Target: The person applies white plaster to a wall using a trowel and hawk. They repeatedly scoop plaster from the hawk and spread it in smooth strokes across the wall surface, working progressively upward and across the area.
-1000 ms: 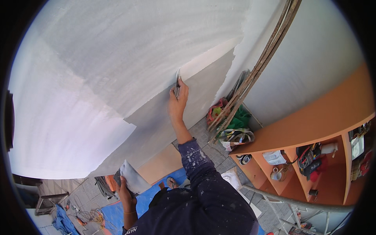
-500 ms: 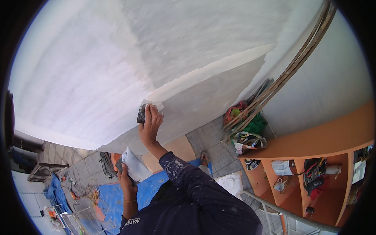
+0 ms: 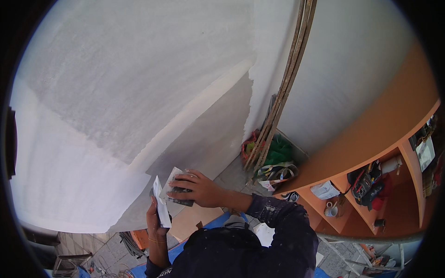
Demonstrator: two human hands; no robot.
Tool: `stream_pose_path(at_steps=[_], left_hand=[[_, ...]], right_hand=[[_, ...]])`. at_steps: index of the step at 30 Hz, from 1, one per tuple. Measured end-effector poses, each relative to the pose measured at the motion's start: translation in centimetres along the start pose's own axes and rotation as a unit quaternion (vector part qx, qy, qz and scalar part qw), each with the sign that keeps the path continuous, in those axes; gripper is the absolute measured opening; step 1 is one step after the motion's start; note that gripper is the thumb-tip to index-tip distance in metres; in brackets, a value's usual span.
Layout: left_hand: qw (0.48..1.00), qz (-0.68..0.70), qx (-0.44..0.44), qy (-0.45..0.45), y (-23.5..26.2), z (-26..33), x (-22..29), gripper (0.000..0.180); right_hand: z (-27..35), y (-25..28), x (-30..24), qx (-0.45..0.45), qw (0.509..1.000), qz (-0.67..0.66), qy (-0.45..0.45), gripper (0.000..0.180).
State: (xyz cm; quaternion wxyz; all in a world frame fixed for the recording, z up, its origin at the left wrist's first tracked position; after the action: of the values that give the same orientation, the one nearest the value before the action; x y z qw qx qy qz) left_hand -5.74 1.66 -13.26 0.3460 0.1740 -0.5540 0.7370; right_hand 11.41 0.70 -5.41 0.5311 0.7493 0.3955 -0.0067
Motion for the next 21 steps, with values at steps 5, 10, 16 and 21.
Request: stream_pose_path(at_steps=[5, 10, 16, 21], left_hand=[[0.996, -0.082, -0.018, -0.03, -0.4, -1.6, 1.3, 0.043], [0.994, -0.096, 0.043, -0.007, 1.3, -1.0, -1.0, 0.041], [0.998, -0.053, 0.036, -0.011, -0.2, 1.2, -3.9, 0.045], [0.997, -0.043, 0.065, -0.011, 2.9, 2.5, -3.5, 0.048]], right_hand=[[0.8, 5.1, 17.8, 0.01, 0.98, 0.036, -0.196, 0.06], [0.4, 20.6, 35.9, 0.434, 0.795, -0.182, -0.382, 0.041], [-2.5, 26.8, 43.0, 0.462, 0.727, -0.246, -0.444, 0.046], [-3.6, 23.3, 40.0, 0.449, 0.713, -0.322, -0.431, 0.042]])
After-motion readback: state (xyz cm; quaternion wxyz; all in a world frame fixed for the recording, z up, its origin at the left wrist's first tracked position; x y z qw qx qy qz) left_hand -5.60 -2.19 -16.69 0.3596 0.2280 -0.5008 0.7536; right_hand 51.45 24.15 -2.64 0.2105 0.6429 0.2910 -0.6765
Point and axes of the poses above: each hand's wrist, its own z-axis away from the middle knuckle, its own y-axis out of the back of the hand, x = y × z, the point moved 8 cm from there along -z, towards the middle knuckle, and after that the axes turned 13 degrees about -y, right-handed, at the moved point
